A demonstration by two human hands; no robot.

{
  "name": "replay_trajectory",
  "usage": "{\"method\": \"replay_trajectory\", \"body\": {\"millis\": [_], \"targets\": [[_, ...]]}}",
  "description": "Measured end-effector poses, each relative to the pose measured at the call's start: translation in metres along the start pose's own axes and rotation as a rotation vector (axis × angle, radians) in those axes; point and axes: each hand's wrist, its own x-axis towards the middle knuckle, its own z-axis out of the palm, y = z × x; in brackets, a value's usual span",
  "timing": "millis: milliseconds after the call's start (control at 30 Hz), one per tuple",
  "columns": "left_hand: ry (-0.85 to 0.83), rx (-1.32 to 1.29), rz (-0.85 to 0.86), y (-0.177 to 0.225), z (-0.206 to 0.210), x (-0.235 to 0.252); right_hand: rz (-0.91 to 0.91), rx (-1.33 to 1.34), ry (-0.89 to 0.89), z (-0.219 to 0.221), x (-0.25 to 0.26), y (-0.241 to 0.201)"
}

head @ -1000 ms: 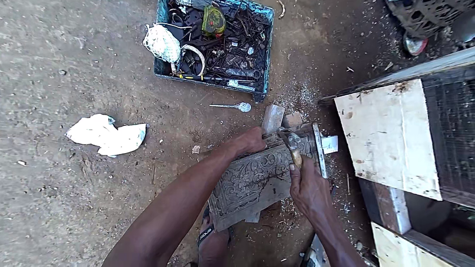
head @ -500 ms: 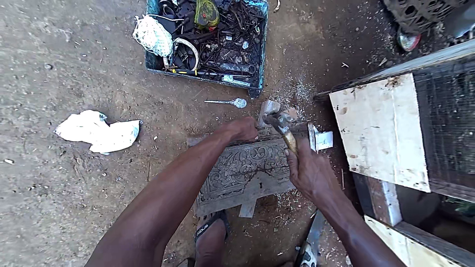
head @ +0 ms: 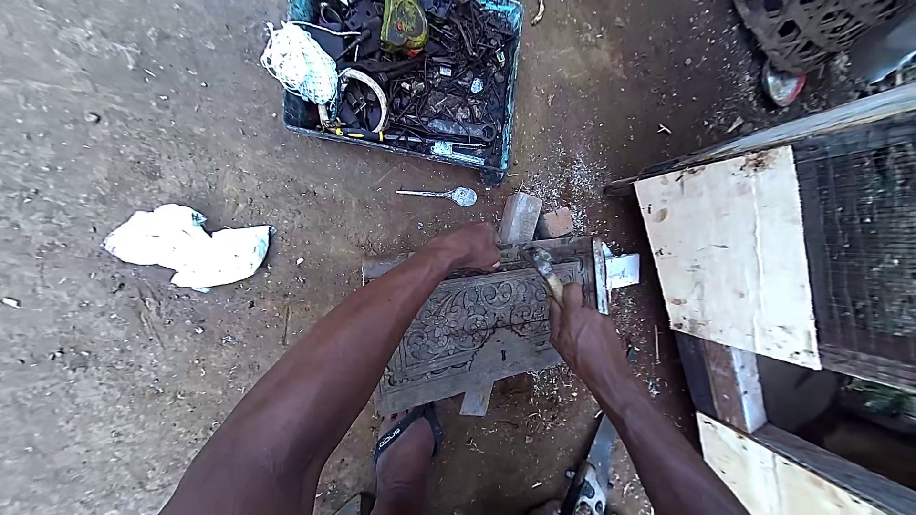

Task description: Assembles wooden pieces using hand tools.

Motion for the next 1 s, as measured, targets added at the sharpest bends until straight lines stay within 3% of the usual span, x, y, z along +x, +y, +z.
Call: {"method": "replay_trajectory", "body": {"millis": [67, 167, 267, 333, 400, 433, 600, 633, 733, 800, 900, 1000], "targets": [[0.009, 0.006, 0.012, -0.002, -0.001, 0.0, 0.089, -0.017, -0.048, -0.011, 0.003, -0.003], [0.005, 0.0, 0.025, -0.001, -0.001, -0.002, 0.012, 0.128, 0.268, -0.022, -0.017, -0.01], [0.001, 0.026, 0.027, -0.001, -0.001, -0.002, -0.117, 0.267, 0.481, 0.003, -0.025, -0.015], [0.0, 0.038, 0.019, 0.0, 0.001, -0.004, -0.029, 0.158, 0.292, 0.028, -0.021, -0.008], [0.008, 0.052, 0.01, 0.0, -0.001, -0.003, 0.137, 0.077, 0.038, 0.02, -0.013, -0.008], [0.008, 0.051, 0.01, -0.002, 0.0, -0.003, 0.173, 0.087, 0.004, 0.01, -0.013, -0.008], [0.006, 0.028, 0.0, 0.0, 0.0, -0.006, 0.053, 0.347, 0.388, 0.009, -0.032, -0.011], [0.015, 0.026, 0.002, -0.001, 0.0, -0.006, 0.039, 0.34, 0.368, 0.02, -0.03, -0.01], [0.014, 0.034, 0.006, 0.002, -0.003, -0.008, 0.144, 0.178, 0.012, 0.022, -0.021, -0.008], [0.012, 0.026, -0.002, 0.003, -0.004, -0.009, 0.153, 0.169, 0.032, 0.007, -0.025, -0.009], [0.021, 0.032, 0.001, -0.001, 0.0, -0.007, 0.094, 0.242, 0.251, 0.025, -0.028, -0.014], [0.032, 0.051, 0.026, 0.0, 0.0, -0.007, 0.174, 0.209, -0.076, 0.018, -0.01, -0.015]]}}
